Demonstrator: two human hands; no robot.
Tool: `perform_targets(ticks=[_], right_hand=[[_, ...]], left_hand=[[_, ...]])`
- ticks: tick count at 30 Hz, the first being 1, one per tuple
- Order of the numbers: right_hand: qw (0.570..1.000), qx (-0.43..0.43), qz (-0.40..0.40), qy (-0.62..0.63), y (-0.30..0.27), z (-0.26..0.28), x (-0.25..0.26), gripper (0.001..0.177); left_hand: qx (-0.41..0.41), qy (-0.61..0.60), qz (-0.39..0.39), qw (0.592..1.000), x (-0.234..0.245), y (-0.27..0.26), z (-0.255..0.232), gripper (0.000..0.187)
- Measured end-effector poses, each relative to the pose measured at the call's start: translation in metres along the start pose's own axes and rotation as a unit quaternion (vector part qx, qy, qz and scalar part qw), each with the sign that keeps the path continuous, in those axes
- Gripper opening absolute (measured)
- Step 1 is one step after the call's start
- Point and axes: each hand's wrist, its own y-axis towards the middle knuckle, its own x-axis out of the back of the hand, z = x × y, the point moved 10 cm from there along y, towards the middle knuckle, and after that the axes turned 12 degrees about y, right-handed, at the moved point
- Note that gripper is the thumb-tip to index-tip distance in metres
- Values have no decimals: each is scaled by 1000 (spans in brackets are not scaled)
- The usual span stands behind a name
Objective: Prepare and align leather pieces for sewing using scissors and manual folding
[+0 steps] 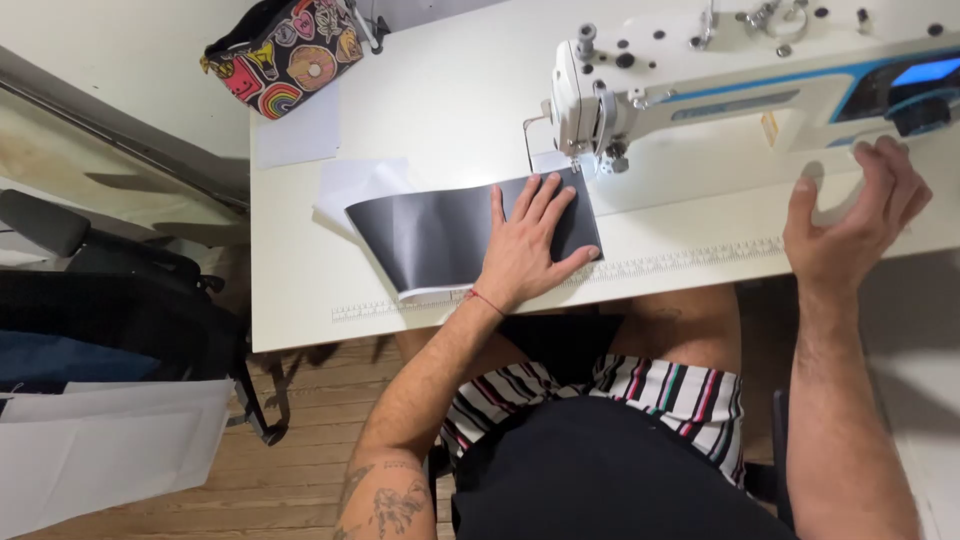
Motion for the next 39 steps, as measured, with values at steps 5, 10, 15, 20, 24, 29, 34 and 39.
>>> perform_targets(ticks=[5,10,15,20,24,29,34,39], right_hand=[[1000,-14,4,-10,-4,-12,-6,36],[999,-26,3,-20,-9,-21,-8,35],[995,-49,18,-85,-50,-69,-20,8],[996,-46,15,-76,-44,-63,-19,10],[998,-26,1,-50,-13,-24,-12,31],[990,-18,131,57,-25,47,-57,51],[945,3,284,163,-61,120,-126,58],[951,15,272,146,-70,118,-128,47]], left_hand=[[4,3,15,1000,-5,6,3,86],[2,1,32,999,-12,12,7,90],[1,-2,24,1000,-10,13,9,90],[-4,-5,23,1000,-5,9,7,89],[-2,-4,19,1000,-6,8,7,89],[0,-9,14,1000,-8,14,12,90],[14,-24,3,1000,-20,17,19,88],[18,-22,6,1000,-19,20,22,87]])
